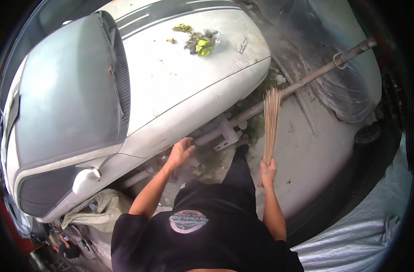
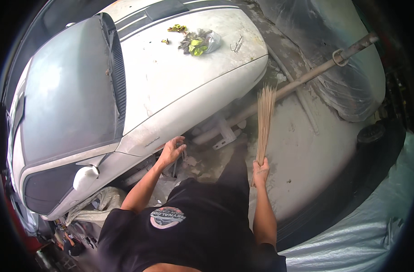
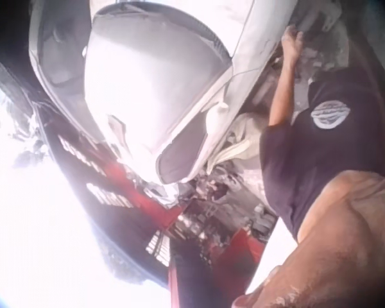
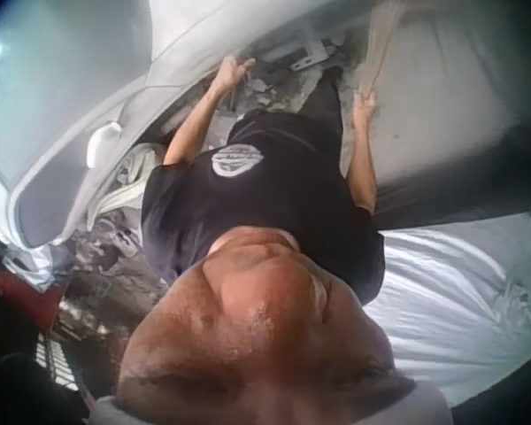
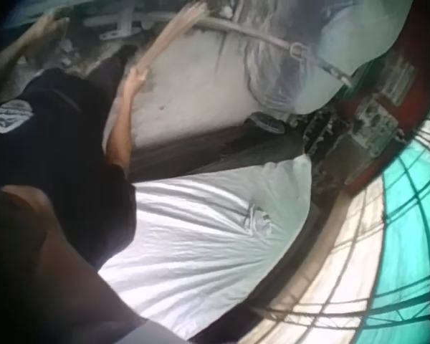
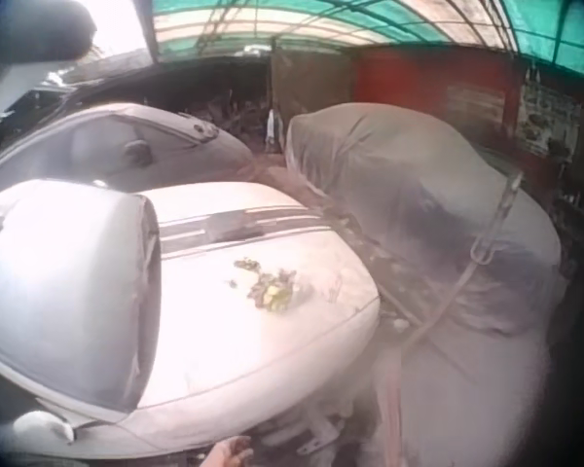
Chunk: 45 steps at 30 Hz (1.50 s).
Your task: The person sweeps debris on a concrete floor using a broom and dustpan, collecting the waste into a large sack. They also pick up trash from the hood of a white car and place it into the sack. The person continues sweeping around vehicles and equipment in the garage.
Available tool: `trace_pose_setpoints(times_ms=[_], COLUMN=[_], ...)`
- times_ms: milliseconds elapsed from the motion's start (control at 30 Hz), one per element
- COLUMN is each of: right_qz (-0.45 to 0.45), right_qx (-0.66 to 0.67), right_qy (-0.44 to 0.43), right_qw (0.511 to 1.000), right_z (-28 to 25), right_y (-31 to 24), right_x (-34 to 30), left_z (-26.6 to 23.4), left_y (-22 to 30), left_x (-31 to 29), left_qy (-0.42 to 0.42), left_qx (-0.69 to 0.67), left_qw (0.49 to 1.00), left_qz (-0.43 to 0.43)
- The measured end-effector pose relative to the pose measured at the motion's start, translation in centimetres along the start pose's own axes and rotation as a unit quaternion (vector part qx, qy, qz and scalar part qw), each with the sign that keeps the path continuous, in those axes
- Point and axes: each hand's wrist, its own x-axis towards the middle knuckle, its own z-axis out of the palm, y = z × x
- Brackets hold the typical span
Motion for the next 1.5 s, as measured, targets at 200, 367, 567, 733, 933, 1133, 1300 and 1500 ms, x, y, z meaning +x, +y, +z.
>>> trace_pose_setpoints(times_ms=[200, 367, 567, 733, 933, 1133, 1300, 1500], right_qz=[-0.079, -0.025, -0.031, -0.020, 0.057, 0.074, 0.059, 0.022], right_qx=[-0.058, -0.088, -0.143, -0.184, -0.226, -0.215, -0.191, -0.191], right_qy=[-0.096, -0.126, -0.131, -0.154, -0.122, -0.113, -0.108, -0.130], right_qw=[0.991, 0.988, 0.981, 0.970, 0.965, 0.967, 0.974, 0.973], right_z=[-1.0, -3.6, -5.9, -9.2, -13.0, -13.2, -12.6, -11.6], right_y=[-7.1, -10.1, -10.5, -8.8, -6.4, -7.5, -6.5, -6.8], right_x=[20.5, 29.3, 31.9, 31.1, 29.8, 29.1, 28.2, 28.5], left_z=[3.3, -1.5, -11.4, -16.0, -17.0, -18.9, -16.4, -15.7], left_y=[9.0, 11.4, 11.5, 8.9, 6.1, 6.9, 9.6, 9.4], left_x=[11.6, 24.3, 38.8, 47.1, 52.3, 59.3, 60.1, 54.5], left_qy=[0.113, 0.224, 0.329, 0.343, 0.387, 0.360, 0.235, 0.281], left_qx=[0.032, 0.134, 0.265, 0.314, 0.342, 0.367, 0.377, 0.208], left_qw=[0.992, 0.963, 0.891, 0.864, 0.850, 0.858, 0.892, 0.936], left_qz=[-0.055, -0.059, -0.170, -0.195, -0.099, 0.013, -0.081, 0.043])
